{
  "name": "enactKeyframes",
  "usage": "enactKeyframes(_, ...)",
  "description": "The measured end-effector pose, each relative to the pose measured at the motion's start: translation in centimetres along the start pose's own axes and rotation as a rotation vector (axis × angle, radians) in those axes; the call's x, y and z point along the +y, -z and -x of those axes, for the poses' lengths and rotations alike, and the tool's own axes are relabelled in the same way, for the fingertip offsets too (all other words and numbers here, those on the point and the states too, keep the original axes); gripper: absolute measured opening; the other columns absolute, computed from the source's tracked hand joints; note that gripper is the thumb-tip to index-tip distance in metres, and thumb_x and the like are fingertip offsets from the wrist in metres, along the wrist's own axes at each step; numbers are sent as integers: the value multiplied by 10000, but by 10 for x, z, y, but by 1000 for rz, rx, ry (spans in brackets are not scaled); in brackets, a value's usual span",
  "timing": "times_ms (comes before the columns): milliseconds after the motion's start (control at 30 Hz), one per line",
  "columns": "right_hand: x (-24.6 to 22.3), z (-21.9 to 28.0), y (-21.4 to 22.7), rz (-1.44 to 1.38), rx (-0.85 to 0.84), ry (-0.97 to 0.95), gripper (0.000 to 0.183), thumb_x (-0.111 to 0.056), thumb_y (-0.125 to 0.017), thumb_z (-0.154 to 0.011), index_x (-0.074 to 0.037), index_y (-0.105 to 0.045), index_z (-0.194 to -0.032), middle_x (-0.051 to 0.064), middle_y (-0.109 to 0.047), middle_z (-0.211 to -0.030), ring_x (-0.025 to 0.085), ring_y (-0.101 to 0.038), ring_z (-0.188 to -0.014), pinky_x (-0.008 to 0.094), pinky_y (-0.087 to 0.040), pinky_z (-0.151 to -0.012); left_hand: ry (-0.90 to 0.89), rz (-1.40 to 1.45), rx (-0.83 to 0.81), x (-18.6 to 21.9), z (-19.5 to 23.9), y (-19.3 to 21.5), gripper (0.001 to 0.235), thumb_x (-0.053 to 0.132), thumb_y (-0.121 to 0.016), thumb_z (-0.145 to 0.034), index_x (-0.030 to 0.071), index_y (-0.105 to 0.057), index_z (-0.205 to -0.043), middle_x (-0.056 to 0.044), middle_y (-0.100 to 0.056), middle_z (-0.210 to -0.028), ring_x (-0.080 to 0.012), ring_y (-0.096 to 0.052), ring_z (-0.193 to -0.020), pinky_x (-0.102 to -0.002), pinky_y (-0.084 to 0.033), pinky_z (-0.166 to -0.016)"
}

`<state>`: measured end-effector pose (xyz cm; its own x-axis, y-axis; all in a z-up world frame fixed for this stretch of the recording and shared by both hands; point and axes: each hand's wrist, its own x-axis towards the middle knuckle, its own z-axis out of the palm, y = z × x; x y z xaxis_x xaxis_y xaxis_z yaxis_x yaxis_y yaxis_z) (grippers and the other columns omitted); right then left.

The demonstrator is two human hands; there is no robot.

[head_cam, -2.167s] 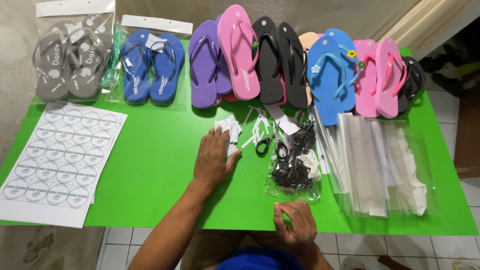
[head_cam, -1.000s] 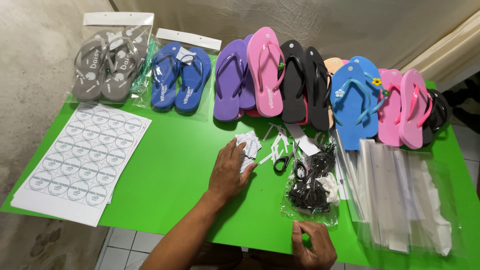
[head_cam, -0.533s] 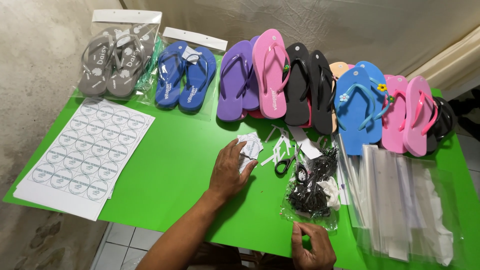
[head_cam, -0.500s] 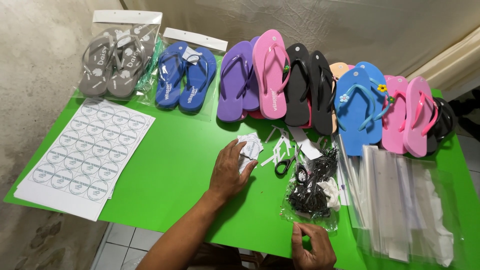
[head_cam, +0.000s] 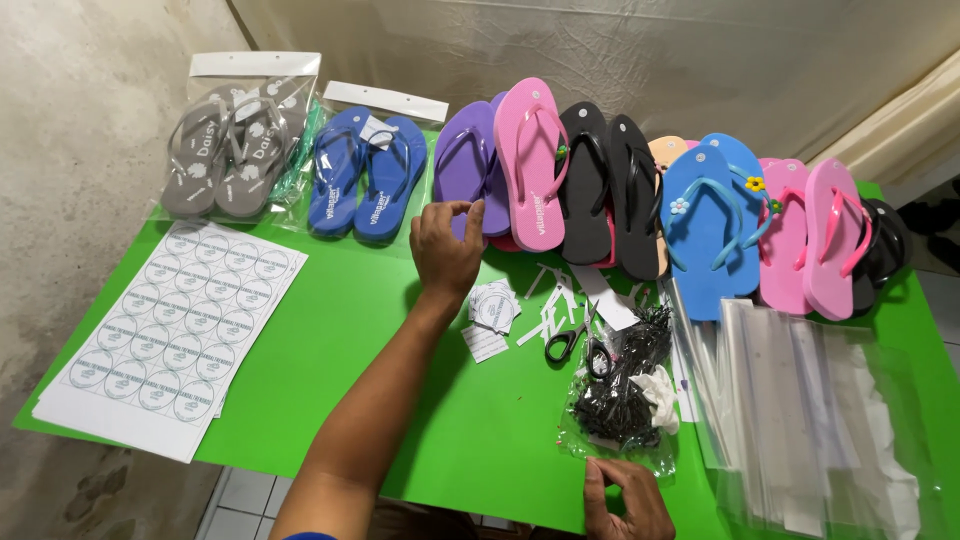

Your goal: A person is packaging flip-flops into plastic bags and applying labels to various pairs on a work table.

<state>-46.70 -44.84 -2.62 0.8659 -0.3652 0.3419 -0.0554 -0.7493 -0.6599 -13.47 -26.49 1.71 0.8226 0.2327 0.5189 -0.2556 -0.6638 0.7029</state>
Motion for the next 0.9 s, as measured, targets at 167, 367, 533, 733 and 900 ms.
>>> enactKeyframes(167,18,-2,2,-12,-193,-86,414,-492,-535,-926,-155,-774,-951,67,-810,-1035,186,-770,-1014,341,-643,-825,162,-197,-247,26,-20,-28,612,820,-502,-828,236,-676,-883,-66,-627,-1029,-283,-563,-1034,-452,-434,-931)
enactKeyframes(367,37,-19,-2,-38,-486,-150,586,-567,-445,-926,-139,-837,-1009,92,-831,-1127,232,-799,-1076,440,-563,-1017,171,-165,-279,31,-22,-52,452,662,-613,-878,224,-647,-772,-40,-643,-967,-289,-586,-1007,-470,-425,-937)
enactKeyframes(533,25,-29,4,-54,-496,-191,622,-603,-439,-890,-148,-855,-970,77,-862,-1061,203,-866,-950,406,-655,-895,111,85,-149,51,17,-39,370,529,-638,-926,193,-596,-776,3,-623,-898,-202,-546,-895,-411,-440,-913)
enactKeyframes(733,-70,-134,28,-432,143,-302,798,-491,-556,-880,-12,-347,-1484,200,-539,-1398,280,-605,-1091,402,-529,-892,-14,344,-175,102,89,3,462,604,-542,-942,157,-642,-878,-12,-581,-897,-187,-496,-885,-342,-411,-822)
enactKeyframes(900,-78,-184,-3,-751,-60,-140,402,-286,-635,-1037,69,-593,-1221,233,-710,-993,276,-701,-830,417,-566,-817,-130,409,-98,86,99,-8,278,476,-736,-936,201,-726,-890,21,-550,-826,-220,-594,-831,-368,-438,-803)
